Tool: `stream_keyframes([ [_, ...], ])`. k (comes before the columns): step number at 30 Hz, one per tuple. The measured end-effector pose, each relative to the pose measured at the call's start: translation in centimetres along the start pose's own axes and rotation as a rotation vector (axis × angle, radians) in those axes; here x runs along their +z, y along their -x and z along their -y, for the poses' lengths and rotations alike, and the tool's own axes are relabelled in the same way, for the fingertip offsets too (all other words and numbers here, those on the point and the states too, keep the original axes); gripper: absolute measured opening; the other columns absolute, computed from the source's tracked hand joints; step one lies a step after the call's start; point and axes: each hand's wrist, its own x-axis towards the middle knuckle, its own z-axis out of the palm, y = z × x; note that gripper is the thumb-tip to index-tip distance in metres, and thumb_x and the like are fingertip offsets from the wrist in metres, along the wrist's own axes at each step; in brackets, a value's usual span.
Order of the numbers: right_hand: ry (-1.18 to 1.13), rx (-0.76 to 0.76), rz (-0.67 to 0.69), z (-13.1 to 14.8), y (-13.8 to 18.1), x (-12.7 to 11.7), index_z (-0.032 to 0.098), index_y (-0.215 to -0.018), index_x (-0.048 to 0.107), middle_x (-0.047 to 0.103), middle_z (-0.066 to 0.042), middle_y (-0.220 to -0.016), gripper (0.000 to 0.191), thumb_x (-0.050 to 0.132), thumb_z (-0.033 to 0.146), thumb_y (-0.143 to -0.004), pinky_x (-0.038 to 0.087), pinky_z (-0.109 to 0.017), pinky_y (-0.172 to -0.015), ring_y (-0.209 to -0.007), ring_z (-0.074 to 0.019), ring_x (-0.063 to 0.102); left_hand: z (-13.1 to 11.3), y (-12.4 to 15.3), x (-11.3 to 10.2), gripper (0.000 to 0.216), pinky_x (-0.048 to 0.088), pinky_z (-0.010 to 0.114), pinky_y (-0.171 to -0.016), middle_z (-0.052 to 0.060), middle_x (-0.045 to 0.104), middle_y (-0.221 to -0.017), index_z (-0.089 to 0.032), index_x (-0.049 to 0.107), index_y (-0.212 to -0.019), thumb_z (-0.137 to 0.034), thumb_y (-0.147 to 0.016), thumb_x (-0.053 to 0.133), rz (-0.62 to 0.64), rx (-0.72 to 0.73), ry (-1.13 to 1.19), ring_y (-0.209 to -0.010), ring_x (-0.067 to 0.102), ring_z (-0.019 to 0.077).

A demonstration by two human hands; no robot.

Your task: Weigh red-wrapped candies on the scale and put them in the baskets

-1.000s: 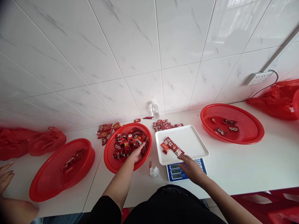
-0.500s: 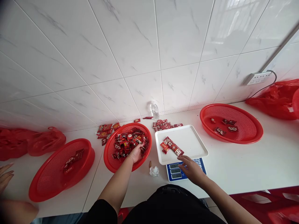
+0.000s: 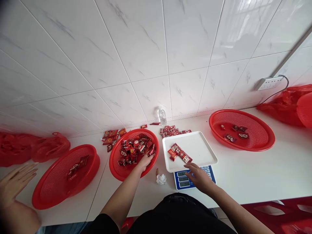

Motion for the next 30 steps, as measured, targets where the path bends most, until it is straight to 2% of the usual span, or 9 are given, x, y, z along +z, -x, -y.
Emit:
stream_keyframes([
  [4, -0.001, 0.007, -0.010, 0.1, 0.3, -0.2, 0.026, -0.117, 0.053, 0.050, -0.008, -0.127, 0.037, 0.042, 0.039, -0.084, 0.050, -0.036, -0.081, -0.090, -0.0192, 0.061, 0.6, -0.3, -0.5, 0.050, 0.049, 0.028, -0.062, 0.005, 0.067, -0.082, -0.023, 0.055, -0.112, -0.039, -0.067, 0.071, -0.002, -0.080, 0.164, -0.067, 0.062, 0.0168],
  [6, -0.013, 0.016, -0.009, 0.1, 0.4, -0.3, 0.026, -0.118, 0.053, 0.050, -0.008, -0.127, 0.038, 0.042, 0.040, -0.084, 0.050, -0.036, -0.080, -0.091, -0.0196, 0.061, 0.5, -0.2, -0.9, 0.050, 0.048, 0.026, -0.056, 0.004, 0.066, -0.079, -0.022, 0.055, -0.110, -0.037, -0.066, 0.072, -0.027, -0.094, 0.232, -0.062, 0.061, 0.0146],
  [11, -0.009, 0.034, 0.002, -0.1, 0.5, -0.3, 0.027, -0.118, 0.054, 0.052, -0.007, -0.125, 0.039, 0.042, 0.042, -0.084, 0.051, -0.035, -0.080, -0.093, -0.0206, 0.061, -1.5, 0.7, -1.7, 0.040, 0.043, 0.018, -0.048, 0.001, 0.063, -0.076, -0.019, 0.056, -0.099, -0.038, -0.067, 0.071, -0.106, -0.004, 0.314, -0.053, 0.055, 0.0075],
  [14, 0.009, 0.026, 0.007, -0.2, 0.4, -0.2, 0.027, -0.118, 0.053, 0.053, -0.007, -0.125, 0.039, 0.042, 0.041, -0.084, 0.050, -0.035, -0.081, -0.092, -0.0204, 0.062, -3.1, 1.3, -1.2, 0.038, 0.042, 0.016, -0.047, 0.001, 0.062, -0.077, -0.018, 0.056, -0.095, -0.041, -0.067, 0.070, -0.117, 0.051, 0.334, -0.053, 0.053, 0.0055],
  [17, 0.003, 0.017, 0.008, -0.2, 0.5, -0.2, 0.027, -0.119, 0.053, 0.052, -0.007, -0.126, 0.039, 0.042, 0.041, -0.084, 0.051, -0.035, -0.080, -0.093, -0.0205, 0.062, -4.3, 2.2, 0.5, 0.041, 0.042, 0.016, -0.048, 0.003, 0.062, -0.079, -0.018, 0.058, -0.097, -0.043, -0.067, 0.069, -0.030, 0.107, 0.298, -0.055, 0.054, 0.0066],
  [20, -0.003, 0.021, 0.009, -0.2, 0.6, -0.3, 0.027, -0.119, 0.052, 0.053, -0.007, -0.125, 0.039, 0.042, 0.042, -0.085, 0.051, -0.035, -0.080, -0.093, -0.0207, 0.061, -4.8, 3.3, 3.3, 0.044, 0.044, 0.018, -0.048, 0.005, 0.063, -0.084, -0.019, 0.058, -0.103, -0.045, -0.069, 0.067, 0.146, 0.164, 0.195, -0.057, 0.055, 0.0083],
  [23, 0.003, 0.033, 0.011, -0.3, 0.6, -0.4, 0.026, -0.120, 0.052, 0.053, -0.007, -0.126, 0.039, 0.043, 0.039, -0.085, 0.051, -0.035, -0.080, -0.093, -0.0204, 0.062, -4.7, 4.4, 6.3, 0.046, 0.046, 0.020, -0.049, 0.006, 0.064, -0.089, -0.019, 0.058, -0.106, -0.046, -0.070, 0.066, 0.261, 0.165, 0.112, -0.061, 0.057, 0.0106],
  [26, 0.008, 0.038, 0.006, -0.5, 0.8, -0.4, 0.026, -0.120, 0.052, 0.052, -0.007, -0.126, 0.038, 0.043, 0.038, -0.085, 0.051, -0.035, -0.080, -0.092, -0.0201, 0.062, -4.7, 5.0, 8.4, 0.048, 0.049, 0.024, -0.057, 0.010, 0.063, -0.104, -0.019, 0.056, -0.109, -0.048, -0.072, 0.064, 0.309, 0.143, 0.148, -0.081, 0.060, 0.0174],
  [30, -0.010, 0.038, -0.006, -0.7, 1.1, -0.4, 0.027, -0.120, 0.052, 0.052, -0.007, -0.126, 0.038, 0.043, 0.039, -0.085, 0.052, -0.034, -0.080, -0.093, -0.0198, 0.062, -5.0, 4.8, 9.4, 0.045, 0.051, 0.027, -0.067, 0.010, 0.059, -0.115, -0.020, 0.056, -0.110, -0.044, -0.073, 0.065, 0.277, 0.152, 0.199, -0.098, 0.056, 0.0228],
])
